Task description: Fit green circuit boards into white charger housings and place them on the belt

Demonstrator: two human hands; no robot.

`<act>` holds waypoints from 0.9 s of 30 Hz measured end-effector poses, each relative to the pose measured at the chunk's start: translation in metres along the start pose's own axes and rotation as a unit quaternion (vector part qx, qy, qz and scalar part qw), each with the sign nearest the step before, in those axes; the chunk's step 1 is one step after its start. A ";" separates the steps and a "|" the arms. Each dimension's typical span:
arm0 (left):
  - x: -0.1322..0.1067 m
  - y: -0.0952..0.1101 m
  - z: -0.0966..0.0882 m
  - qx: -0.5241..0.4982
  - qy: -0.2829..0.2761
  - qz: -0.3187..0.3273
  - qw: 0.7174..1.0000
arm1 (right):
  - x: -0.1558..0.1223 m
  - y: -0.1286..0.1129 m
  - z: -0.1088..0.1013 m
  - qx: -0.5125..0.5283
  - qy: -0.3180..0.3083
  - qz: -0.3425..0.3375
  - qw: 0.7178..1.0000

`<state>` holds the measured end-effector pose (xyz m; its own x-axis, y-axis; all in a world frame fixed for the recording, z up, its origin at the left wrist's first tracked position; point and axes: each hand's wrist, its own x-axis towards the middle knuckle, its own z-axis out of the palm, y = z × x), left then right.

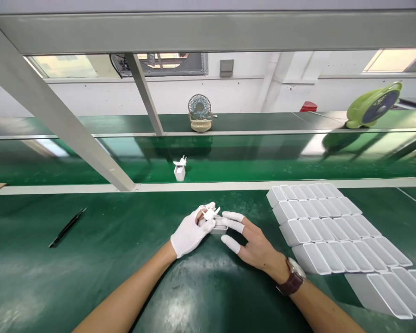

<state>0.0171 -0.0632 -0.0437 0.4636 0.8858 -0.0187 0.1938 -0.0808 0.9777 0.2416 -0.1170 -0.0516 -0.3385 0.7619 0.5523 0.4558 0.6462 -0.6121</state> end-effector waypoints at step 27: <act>0.013 -0.004 -0.015 -0.014 0.001 0.021 1.000 | 0.000 0.007 0.018 -0.083 -0.024 -0.063 0.994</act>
<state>0.0096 -0.0451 -0.0448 0.4682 0.8833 0.0226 0.1500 -0.1046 0.9831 0.2301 -0.1118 -0.0666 -0.4387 0.6796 0.5880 0.5364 0.7229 -0.4354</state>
